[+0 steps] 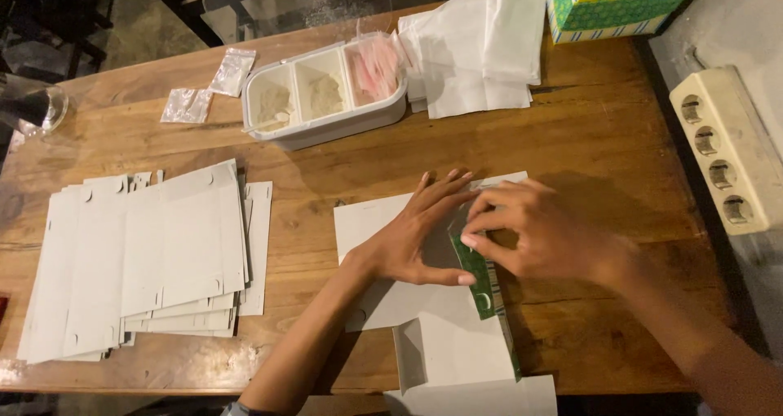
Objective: Assembling cardboard boxes by applying stickers and folding the templates
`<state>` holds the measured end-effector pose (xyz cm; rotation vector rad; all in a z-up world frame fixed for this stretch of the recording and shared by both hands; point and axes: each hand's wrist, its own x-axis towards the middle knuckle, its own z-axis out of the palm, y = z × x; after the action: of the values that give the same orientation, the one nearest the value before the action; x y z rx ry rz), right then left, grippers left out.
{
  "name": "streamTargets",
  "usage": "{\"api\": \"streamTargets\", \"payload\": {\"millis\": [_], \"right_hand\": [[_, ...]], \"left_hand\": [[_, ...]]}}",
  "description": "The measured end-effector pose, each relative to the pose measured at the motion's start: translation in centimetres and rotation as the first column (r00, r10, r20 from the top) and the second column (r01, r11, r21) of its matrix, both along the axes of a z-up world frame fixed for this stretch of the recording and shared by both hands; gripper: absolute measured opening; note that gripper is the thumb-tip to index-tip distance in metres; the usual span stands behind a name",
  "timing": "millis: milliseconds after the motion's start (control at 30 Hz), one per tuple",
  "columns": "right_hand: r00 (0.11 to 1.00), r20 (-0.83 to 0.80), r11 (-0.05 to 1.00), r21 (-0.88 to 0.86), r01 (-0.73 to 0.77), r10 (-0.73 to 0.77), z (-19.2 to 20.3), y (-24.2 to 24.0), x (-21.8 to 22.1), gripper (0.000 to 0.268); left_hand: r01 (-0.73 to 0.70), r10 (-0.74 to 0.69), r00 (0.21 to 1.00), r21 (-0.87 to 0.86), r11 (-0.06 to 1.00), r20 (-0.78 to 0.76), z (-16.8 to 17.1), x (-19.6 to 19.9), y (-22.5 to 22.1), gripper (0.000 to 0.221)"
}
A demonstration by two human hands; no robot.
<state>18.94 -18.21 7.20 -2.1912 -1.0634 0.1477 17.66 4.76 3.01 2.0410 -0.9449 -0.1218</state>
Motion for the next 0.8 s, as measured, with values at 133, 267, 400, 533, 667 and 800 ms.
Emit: {"api": "streamTargets", "payload": {"millis": [133, 267, 400, 533, 667, 800], "right_hand": [[0.999, 0.005, 0.996, -0.088, -0.033, 0.033, -2.8, 0.5, 1.5, 0.012], [0.991, 0.134, 1.0, -0.02, -0.002, 0.005, -3.9, 0.0, 0.6, 0.007], [0.98, 0.187, 0.993, -0.086, 0.085, -0.067, -4.2, -0.9, 1.6, 0.016], [0.968, 0.223, 0.985, -0.095, 0.142, -0.118, -5.8, -2.5, 3.2, 0.03], [0.983, 0.11, 0.987, -0.049, 0.154, -0.148, -6.1, -2.7, 3.4, 0.043], [0.985, 0.116, 0.98, -0.14, 0.14, -0.125, -4.0, -2.2, 3.3, 0.044]], "left_hand": [[-0.009, 0.01, 1.0, -0.057, 0.998, 0.009, -1.7, 0.7, 0.7, 0.105], [-0.036, 0.037, 0.997, -0.008, 0.999, 0.074, -2.3, 0.3, 0.6, 0.099], [-0.069, 0.063, 0.994, 0.057, 0.996, 0.093, -1.9, 0.6, 0.5, 0.111], [-0.056, 0.054, 0.994, 0.01, 0.998, 0.099, -1.9, 0.8, 0.6, 0.108], [-0.047, 0.046, 0.991, 0.005, 0.999, 0.124, -1.7, 0.5, 0.4, 0.102], [-0.099, 0.087, 0.965, 0.037, 0.994, 0.249, -1.9, 0.7, 0.4, 0.085]]}}
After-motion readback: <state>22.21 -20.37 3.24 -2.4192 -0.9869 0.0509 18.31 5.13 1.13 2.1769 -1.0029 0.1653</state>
